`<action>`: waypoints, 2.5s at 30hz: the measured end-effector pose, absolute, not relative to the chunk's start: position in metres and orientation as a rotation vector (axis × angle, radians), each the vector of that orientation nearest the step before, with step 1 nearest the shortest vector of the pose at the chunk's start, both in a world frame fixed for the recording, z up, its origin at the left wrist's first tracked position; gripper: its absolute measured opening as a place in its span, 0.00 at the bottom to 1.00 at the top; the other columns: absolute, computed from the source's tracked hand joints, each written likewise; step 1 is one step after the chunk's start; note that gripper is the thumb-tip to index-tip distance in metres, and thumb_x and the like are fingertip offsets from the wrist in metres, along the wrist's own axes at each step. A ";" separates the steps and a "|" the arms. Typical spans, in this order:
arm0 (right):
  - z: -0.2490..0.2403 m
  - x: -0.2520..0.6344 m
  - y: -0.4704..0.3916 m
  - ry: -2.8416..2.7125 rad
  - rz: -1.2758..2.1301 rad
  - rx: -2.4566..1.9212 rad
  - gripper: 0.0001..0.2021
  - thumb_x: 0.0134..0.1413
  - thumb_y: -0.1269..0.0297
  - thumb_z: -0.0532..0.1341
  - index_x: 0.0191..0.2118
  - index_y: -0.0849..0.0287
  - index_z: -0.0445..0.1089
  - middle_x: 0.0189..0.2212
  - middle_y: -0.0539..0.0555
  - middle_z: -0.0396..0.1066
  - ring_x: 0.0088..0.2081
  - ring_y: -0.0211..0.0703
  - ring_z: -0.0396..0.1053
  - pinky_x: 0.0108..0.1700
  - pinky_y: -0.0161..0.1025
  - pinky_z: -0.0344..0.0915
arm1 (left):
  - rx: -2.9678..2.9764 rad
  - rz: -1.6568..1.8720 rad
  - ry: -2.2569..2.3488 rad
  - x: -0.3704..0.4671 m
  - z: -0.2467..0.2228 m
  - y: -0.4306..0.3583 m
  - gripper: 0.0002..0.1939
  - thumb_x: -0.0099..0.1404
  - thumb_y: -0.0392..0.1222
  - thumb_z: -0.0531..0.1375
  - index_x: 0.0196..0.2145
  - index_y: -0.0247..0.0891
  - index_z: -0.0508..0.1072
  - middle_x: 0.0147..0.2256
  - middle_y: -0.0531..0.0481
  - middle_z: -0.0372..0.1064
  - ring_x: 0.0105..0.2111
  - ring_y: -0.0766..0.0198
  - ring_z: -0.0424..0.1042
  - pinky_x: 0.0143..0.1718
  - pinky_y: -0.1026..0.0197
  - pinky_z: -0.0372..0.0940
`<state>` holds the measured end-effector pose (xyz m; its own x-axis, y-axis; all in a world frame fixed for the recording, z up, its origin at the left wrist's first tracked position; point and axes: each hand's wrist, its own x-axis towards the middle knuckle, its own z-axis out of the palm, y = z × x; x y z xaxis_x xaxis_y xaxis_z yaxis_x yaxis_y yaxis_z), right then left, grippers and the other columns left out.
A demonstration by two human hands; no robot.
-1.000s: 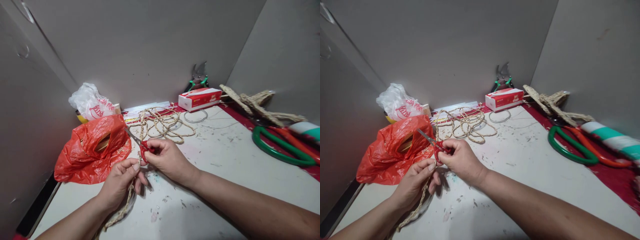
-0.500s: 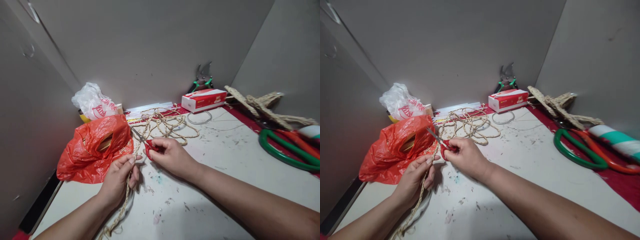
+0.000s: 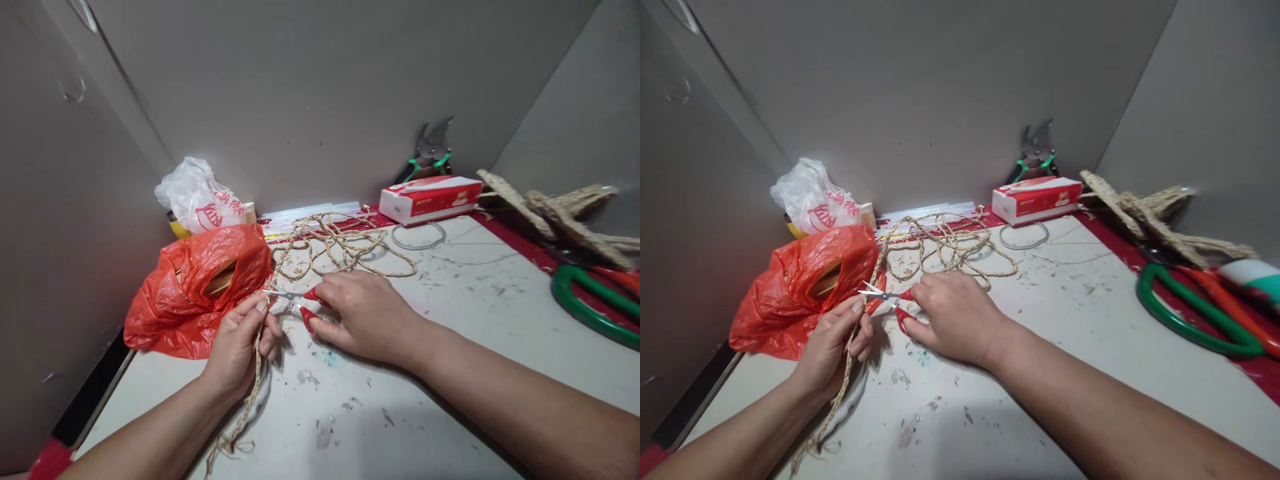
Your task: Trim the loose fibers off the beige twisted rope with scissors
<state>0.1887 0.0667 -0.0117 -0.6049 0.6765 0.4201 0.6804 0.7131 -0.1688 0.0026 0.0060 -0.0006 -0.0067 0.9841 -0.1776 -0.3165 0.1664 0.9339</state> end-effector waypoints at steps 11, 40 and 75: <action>-0.007 0.187 0.070 -2.612 0.007 -1.104 0.15 0.57 0.56 0.55 0.30 0.60 0.72 0.26 0.55 0.72 0.28 0.42 0.65 0.31 0.39 0.50 | 0.832 1.254 1.001 0.001 0.002 0.006 0.11 0.60 0.37 0.59 0.41 0.31 0.68 0.24 0.52 0.66 0.17 0.74 0.54 0.16 0.69 0.57; -0.007 0.193 0.068 -2.529 -0.030 -1.027 0.13 0.52 0.55 0.57 0.30 0.59 0.71 0.27 0.53 0.69 0.29 0.41 0.63 0.33 0.39 0.50 | 0.742 1.249 0.893 -0.008 0.003 0.012 0.11 0.63 0.32 0.56 0.44 0.32 0.70 0.27 0.55 0.62 0.15 0.79 0.48 0.16 0.72 0.55; -0.005 0.190 0.064 -2.557 -0.052 -1.036 0.14 0.53 0.55 0.57 0.28 0.59 0.71 0.25 0.53 0.71 0.28 0.41 0.65 0.31 0.39 0.49 | 0.739 1.191 0.943 -0.001 0.002 0.008 0.03 0.61 0.35 0.59 0.33 0.34 0.69 0.28 0.53 0.69 0.13 0.79 0.49 0.15 0.71 0.56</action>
